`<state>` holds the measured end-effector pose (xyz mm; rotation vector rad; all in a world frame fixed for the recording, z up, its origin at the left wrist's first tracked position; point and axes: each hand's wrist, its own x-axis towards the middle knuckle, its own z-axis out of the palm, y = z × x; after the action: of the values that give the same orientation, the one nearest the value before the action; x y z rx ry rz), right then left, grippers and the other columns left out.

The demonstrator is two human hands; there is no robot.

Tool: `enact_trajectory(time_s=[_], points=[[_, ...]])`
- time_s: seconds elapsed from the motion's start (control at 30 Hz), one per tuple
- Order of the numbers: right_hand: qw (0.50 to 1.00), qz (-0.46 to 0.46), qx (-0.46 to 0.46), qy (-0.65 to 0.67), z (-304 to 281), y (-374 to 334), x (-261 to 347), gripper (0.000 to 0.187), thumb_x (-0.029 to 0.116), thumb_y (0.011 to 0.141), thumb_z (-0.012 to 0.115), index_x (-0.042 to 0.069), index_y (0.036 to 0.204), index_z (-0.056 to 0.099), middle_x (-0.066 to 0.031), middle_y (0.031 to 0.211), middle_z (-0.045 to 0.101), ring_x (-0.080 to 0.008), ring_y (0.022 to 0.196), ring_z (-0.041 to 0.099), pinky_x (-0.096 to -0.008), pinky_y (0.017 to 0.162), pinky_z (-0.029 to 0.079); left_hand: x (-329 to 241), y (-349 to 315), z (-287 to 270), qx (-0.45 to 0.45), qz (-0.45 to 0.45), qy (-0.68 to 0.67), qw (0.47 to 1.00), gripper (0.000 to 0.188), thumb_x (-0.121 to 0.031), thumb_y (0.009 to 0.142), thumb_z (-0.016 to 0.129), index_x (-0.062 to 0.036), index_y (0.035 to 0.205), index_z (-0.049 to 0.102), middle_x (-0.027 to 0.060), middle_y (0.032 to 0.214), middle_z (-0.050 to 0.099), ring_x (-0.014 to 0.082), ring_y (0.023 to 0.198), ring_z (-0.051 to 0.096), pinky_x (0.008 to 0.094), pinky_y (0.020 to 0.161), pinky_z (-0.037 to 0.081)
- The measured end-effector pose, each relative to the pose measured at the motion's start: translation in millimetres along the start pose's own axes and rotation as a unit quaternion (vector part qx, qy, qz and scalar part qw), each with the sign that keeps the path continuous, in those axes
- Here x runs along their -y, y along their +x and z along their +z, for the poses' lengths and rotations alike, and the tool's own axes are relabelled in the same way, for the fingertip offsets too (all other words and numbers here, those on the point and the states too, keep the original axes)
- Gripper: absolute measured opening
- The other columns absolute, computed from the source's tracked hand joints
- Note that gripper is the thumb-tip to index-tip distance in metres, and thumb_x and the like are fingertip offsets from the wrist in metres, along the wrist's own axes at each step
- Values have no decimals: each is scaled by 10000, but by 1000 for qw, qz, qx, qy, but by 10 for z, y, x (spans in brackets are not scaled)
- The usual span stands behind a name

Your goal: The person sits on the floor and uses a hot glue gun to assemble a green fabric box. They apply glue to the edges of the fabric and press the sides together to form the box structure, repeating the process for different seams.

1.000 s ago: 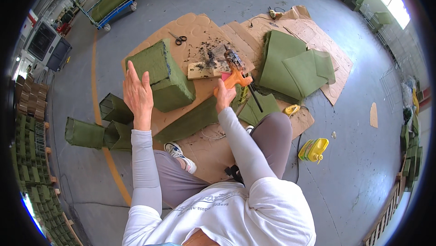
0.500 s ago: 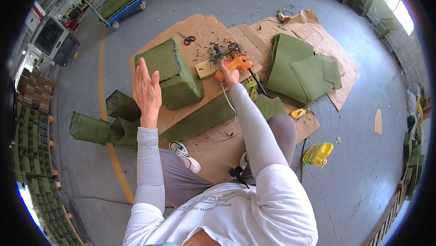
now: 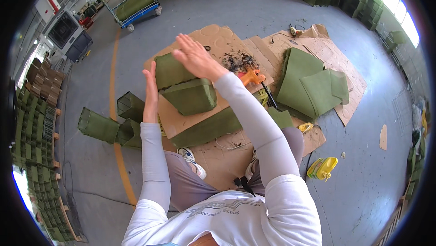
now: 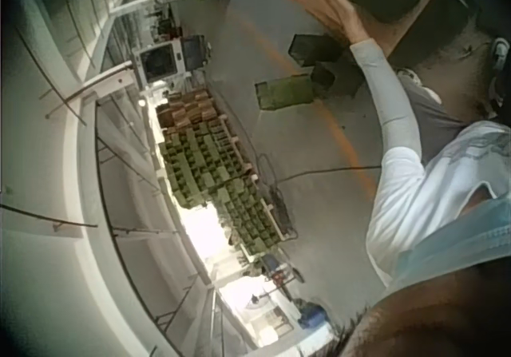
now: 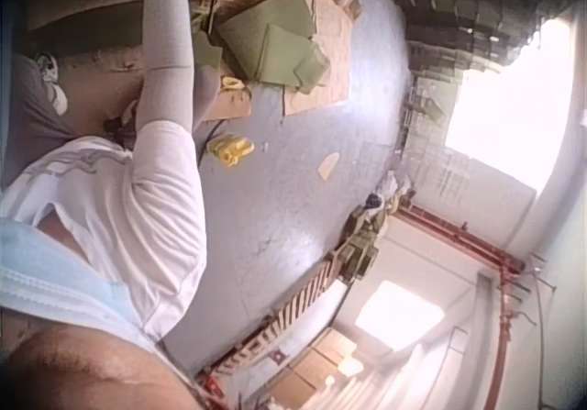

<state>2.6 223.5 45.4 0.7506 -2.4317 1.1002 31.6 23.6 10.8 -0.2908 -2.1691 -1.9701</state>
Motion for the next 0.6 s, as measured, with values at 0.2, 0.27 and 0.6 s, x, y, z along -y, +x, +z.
enact_trajectory(time_s=[0.2,0.27,0.6], points=[[942,37,225,-247,303,224,112,761,560,951,271,-50,1407,259,-197,1493,233,-306,1404,181,-463,1130,179,-45,52,-45,44,-94,-149,983,819,-643,930,108,-31,1475,105,101,1553,69,211,1433,20,335,1150,11],[926,67,272,-253,243,419,271,773,579,940,270,-41,1401,275,-192,1494,233,-299,1402,192,-462,1125,191,-457,19,-161,41,-229,-313,921,816,-643,931,116,-35,1475,110,100,1550,82,208,1430,32,333,1149,19],[980,-6,91,-178,597,141,465,728,508,941,328,-58,1396,273,-226,1477,254,-330,1401,184,-491,1116,173,174,-263,-26,16,-95,-255,962,872,-703,895,166,-54,1477,152,84,1542,125,196,1418,103,354,1147,75]])
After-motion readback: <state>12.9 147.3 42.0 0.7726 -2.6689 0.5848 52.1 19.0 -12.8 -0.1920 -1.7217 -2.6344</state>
